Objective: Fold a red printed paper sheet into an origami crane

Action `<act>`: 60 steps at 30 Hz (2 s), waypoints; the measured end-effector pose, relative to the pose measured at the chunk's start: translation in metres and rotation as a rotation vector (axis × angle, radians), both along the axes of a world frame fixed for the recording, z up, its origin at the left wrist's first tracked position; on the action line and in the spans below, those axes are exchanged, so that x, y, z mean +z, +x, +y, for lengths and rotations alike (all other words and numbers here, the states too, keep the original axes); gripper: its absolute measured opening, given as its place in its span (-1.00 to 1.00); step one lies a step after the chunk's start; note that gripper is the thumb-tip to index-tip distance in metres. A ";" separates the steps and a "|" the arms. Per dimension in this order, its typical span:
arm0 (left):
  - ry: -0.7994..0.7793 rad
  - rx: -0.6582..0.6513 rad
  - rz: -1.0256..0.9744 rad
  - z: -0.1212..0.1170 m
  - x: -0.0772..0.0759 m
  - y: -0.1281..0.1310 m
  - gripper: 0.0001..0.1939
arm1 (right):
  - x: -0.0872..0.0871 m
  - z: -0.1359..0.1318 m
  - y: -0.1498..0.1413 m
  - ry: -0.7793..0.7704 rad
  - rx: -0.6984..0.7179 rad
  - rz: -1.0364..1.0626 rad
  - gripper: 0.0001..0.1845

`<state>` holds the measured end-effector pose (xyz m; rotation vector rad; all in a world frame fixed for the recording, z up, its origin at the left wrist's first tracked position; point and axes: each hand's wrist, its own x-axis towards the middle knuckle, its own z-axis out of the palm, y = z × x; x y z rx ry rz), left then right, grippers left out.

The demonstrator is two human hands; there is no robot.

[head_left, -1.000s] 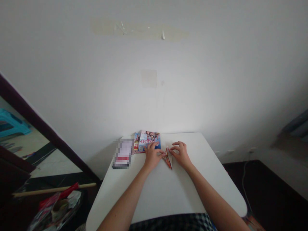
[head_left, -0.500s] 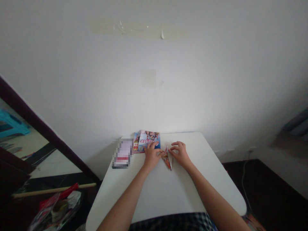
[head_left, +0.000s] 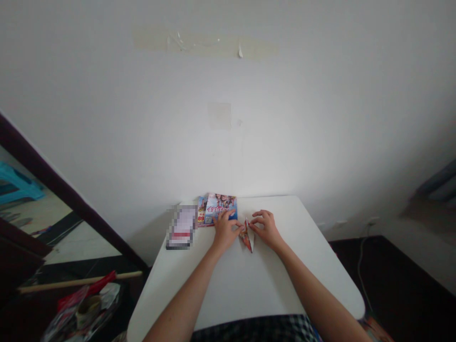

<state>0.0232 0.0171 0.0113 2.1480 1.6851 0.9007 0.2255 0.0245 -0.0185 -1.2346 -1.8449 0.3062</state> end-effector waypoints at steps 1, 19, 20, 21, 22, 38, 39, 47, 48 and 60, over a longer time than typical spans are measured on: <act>0.000 -0.001 -0.002 0.000 -0.001 0.000 -0.96 | 0.000 0.000 0.000 -0.001 -0.001 0.001 -0.97; -0.020 -0.002 -0.045 0.001 0.000 0.000 -0.95 | 0.000 0.000 0.001 0.003 0.040 0.016 -0.98; -0.025 -0.007 -0.043 0.000 0.001 0.000 -0.95 | 0.001 -0.001 0.001 0.006 0.042 0.027 -0.97; -0.027 -0.008 -0.043 -0.001 0.003 0.001 -0.95 | 0.003 -0.001 0.000 0.008 0.042 0.038 -0.92; -0.038 -0.012 -0.038 -0.001 0.004 0.001 -0.95 | 0.004 -0.002 0.000 0.008 0.042 0.049 -0.87; -0.039 -0.058 -0.004 -0.005 0.004 0.005 -0.96 | 0.011 -0.004 -0.007 -0.044 0.022 0.180 -0.87; -0.036 -0.056 -0.003 -0.005 0.004 0.005 -0.96 | 0.011 -0.004 -0.007 -0.042 0.024 0.180 -0.86; -0.043 -0.013 -0.019 -0.005 0.007 0.002 -0.94 | 0.008 -0.001 -0.002 -0.031 0.008 0.158 -0.81; -0.042 -0.013 -0.023 -0.004 0.007 0.002 -0.93 | 0.008 -0.001 -0.002 -0.027 0.009 0.157 -0.81; -0.017 0.007 -0.078 -0.002 0.004 0.003 -0.88 | 0.006 -0.002 -0.002 -0.048 0.066 0.079 -0.87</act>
